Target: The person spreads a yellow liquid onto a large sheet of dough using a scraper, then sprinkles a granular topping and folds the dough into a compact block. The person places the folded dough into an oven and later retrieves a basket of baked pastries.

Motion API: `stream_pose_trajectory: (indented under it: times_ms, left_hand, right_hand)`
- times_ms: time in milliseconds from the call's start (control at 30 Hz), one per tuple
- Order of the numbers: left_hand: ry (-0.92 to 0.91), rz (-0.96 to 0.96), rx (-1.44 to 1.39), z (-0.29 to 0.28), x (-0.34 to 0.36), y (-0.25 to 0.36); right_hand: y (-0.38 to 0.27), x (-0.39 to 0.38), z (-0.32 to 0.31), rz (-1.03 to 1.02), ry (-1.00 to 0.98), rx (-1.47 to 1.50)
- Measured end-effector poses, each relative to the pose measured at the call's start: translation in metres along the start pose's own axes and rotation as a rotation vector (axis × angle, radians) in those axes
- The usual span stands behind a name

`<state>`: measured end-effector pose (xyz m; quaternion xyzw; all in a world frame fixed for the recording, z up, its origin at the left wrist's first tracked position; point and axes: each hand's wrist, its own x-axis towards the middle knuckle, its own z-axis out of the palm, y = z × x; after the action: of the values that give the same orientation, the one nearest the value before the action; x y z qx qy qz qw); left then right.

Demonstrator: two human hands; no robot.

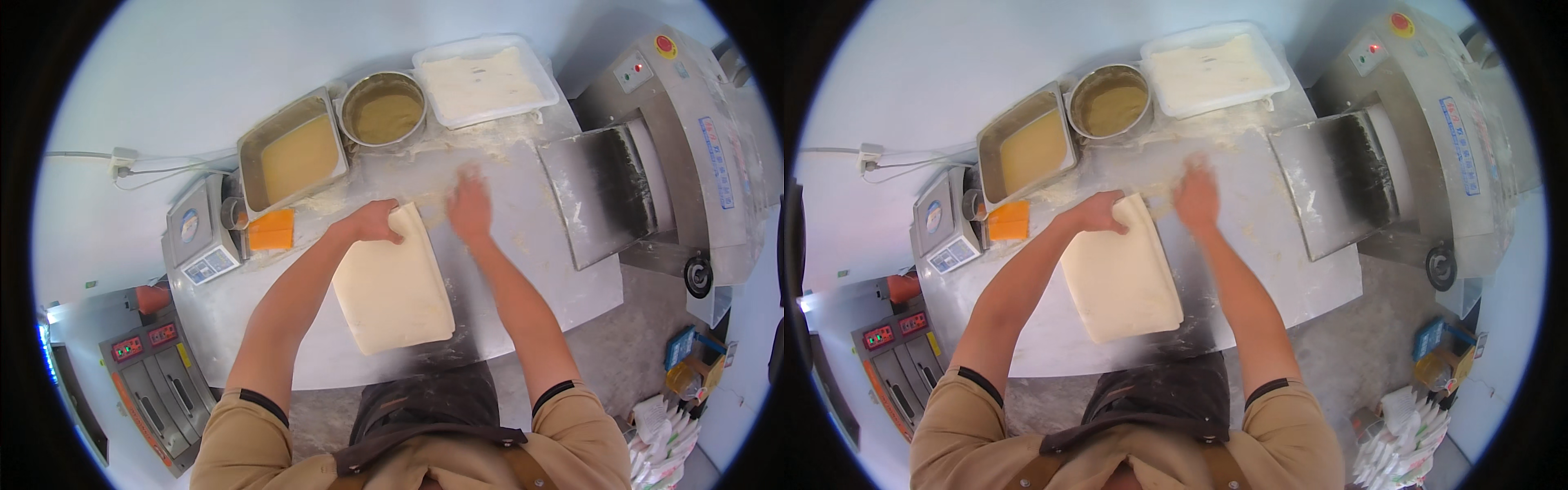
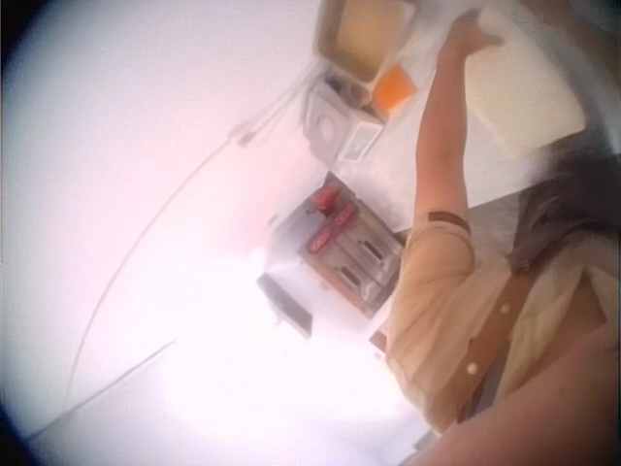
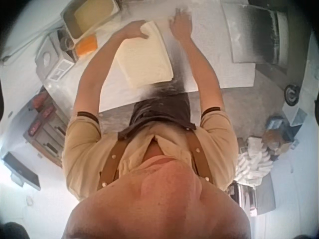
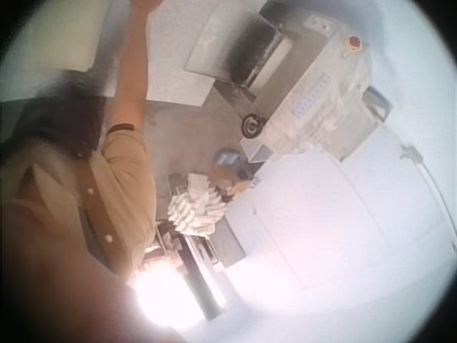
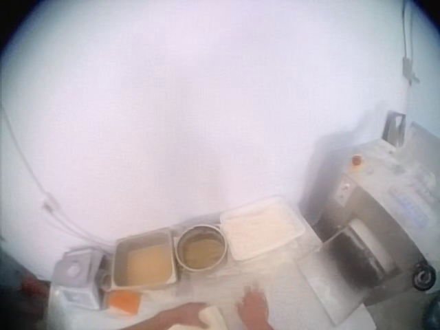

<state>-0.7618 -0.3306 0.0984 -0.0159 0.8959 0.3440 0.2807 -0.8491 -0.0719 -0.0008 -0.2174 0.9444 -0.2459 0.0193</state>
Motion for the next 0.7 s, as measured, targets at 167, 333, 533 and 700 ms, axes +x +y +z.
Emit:
stream_pose_trajectory:
  times_ms: [167, 333, 533, 700]
  left_hand:
    - [0.006, -0.024, -0.2, -0.033, -0.077, 0.006]
    - [0.082, -0.029, -0.326, -0.034, -0.069, -0.003]
    - [-0.005, -0.088, -0.212, -0.02, -0.002, 0.014]
    - [0.035, 0.063, -0.217, -0.001, 0.062, 0.064]
  right_hand:
    - [-0.07, -0.098, 0.023, 0.362, -0.723, 1.119]
    - [-0.047, -0.191, -0.036, 0.37, -0.769, 1.018]
    - [-0.072, -0.202, -0.059, 0.557, -0.607, 0.922]
    - [-0.028, -0.189, -0.115, 0.645, -0.596, 0.904]
